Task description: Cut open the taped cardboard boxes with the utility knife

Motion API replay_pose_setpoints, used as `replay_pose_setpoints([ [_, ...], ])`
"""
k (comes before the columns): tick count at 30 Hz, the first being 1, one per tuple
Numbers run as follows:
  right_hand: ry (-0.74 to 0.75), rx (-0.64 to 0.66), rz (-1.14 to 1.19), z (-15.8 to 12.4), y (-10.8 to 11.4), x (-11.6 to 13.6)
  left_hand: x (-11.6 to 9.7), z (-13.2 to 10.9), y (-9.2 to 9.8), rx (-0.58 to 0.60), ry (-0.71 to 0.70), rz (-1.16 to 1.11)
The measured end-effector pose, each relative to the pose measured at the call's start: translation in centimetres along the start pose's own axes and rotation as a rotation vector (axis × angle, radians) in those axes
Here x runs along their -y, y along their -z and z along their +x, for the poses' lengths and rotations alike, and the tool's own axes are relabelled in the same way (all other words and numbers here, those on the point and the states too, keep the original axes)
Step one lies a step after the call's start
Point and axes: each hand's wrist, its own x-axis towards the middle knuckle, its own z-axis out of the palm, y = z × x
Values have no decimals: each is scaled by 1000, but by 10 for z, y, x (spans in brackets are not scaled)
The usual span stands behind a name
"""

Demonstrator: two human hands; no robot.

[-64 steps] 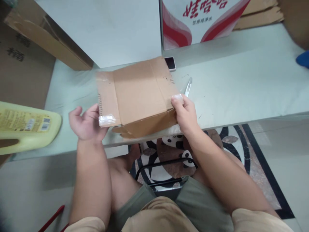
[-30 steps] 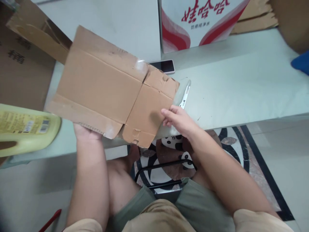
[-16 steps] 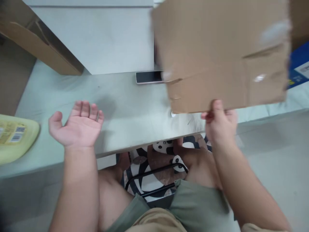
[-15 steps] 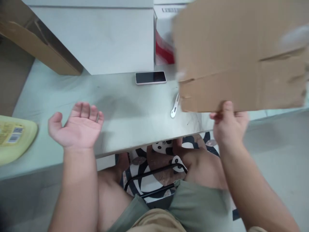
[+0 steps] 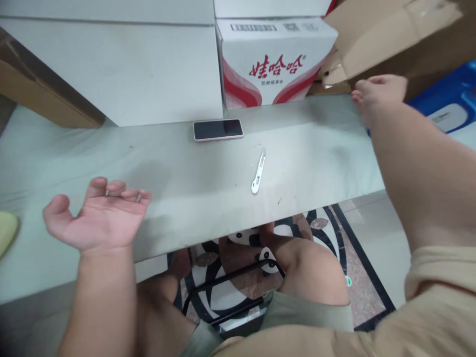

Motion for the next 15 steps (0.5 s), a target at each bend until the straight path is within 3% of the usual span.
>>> replay_pose_setpoints([
  [3, -340, 28, 20, -34, -25, -1, -2, 4, 7, 76, -22, 41],
  [6, -489, 151, 41, -91, -34, -1, -7, 5, 11, 67, -12, 10],
  [11, -521, 365, 31, -148, -37, 16, -17, -2, 14, 5, -9, -88],
  [15, -429, 583, -34, -172, -63, 60, -26, -9, 26, -6, -34, -175],
])
